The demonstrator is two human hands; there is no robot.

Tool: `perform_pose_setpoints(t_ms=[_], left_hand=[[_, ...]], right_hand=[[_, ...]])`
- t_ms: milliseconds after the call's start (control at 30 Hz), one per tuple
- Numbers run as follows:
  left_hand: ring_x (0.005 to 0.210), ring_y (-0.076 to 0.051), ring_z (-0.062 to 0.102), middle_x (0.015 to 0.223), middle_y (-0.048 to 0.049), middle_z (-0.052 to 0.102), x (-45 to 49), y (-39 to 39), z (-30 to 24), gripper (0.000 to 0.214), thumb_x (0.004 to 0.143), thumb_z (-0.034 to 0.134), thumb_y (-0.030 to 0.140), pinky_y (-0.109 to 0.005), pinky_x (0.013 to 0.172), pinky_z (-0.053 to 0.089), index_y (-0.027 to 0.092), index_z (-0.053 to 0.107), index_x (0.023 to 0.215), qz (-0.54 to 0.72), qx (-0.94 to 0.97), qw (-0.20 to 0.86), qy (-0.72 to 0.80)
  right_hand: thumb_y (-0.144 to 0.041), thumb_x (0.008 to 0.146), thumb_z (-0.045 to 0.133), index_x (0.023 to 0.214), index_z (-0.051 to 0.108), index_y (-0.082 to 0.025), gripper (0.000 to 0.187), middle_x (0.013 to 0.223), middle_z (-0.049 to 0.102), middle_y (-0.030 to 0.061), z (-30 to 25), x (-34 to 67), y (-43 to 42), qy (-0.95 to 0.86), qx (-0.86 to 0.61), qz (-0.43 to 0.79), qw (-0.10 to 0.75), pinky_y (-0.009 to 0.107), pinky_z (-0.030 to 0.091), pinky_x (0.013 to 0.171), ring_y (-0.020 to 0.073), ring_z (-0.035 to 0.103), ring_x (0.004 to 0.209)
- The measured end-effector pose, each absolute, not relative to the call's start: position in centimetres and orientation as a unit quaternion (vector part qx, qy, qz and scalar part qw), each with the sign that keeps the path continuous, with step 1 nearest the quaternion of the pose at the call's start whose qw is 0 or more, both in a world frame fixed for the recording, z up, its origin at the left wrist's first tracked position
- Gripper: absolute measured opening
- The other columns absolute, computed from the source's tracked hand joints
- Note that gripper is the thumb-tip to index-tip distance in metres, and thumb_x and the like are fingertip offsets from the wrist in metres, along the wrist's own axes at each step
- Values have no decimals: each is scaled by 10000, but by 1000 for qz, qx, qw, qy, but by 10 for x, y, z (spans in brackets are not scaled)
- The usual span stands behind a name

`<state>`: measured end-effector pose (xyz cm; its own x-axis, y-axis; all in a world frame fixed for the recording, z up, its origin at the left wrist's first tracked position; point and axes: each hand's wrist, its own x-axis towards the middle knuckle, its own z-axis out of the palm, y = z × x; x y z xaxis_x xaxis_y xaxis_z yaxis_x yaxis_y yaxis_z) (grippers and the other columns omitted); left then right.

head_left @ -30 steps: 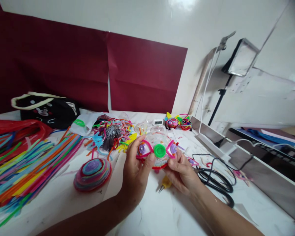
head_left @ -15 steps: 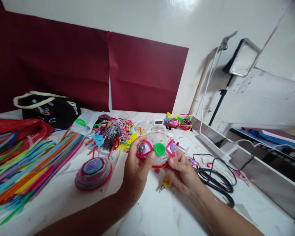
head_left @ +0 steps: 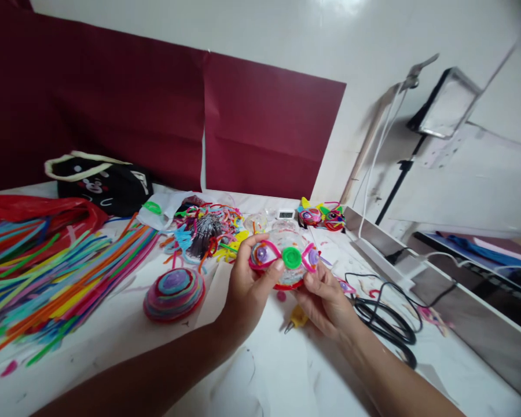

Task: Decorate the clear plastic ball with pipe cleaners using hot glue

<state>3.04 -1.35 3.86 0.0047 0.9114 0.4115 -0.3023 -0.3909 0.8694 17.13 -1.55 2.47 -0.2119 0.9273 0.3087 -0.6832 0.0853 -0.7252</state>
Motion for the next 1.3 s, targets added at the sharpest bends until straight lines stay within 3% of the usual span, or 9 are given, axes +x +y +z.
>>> perform_pose_setpoints(t_ms=[167,533,667,933,1300], left_hand=[[1081,-262,585,1211,-92,594,31,-20,42,479,789,665,255,-383,933,465,221,503,1239,656,537,431,309],[1199,-297,525,1293,-99,559,25,-26,54,455,748,699,213,-401,968,463,219,555,1180,669,540,429,278],[1124,-280,576,1246,-102,578,24,-29,57,472,758,697,235,-386,928,485,215,519,1195,658,541,443,279],[786,-180,644,890,-18,649,24,-31,62,464,736,727,254,-295,726,535,225,507,1144,654,525,482,253],[768,-147,653,891,-6,671,22,-30,64,518,704,748,216,-249,710,538,227,511,1164,661,512,483,259]], right_hand=[[-217,722,773,1056,616,-273,372,996,740,18,22,173,-15,-433,-179,652,596,402,478,987,222,638,1070],[-239,733,764,1176,581,-308,484,1005,744,11,25,172,-19,-443,-197,637,600,412,449,996,219,650,1036],[-229,714,773,1163,579,-309,495,1027,737,10,26,172,-20,-445,-192,638,598,404,448,992,220,646,1045],[-292,650,798,1064,604,-265,457,1050,722,50,34,170,-23,-462,-196,628,595,460,460,967,288,607,1115],[-204,696,736,1151,557,-279,495,1128,689,36,47,172,-25,-472,-153,637,590,446,443,983,261,619,1103]])
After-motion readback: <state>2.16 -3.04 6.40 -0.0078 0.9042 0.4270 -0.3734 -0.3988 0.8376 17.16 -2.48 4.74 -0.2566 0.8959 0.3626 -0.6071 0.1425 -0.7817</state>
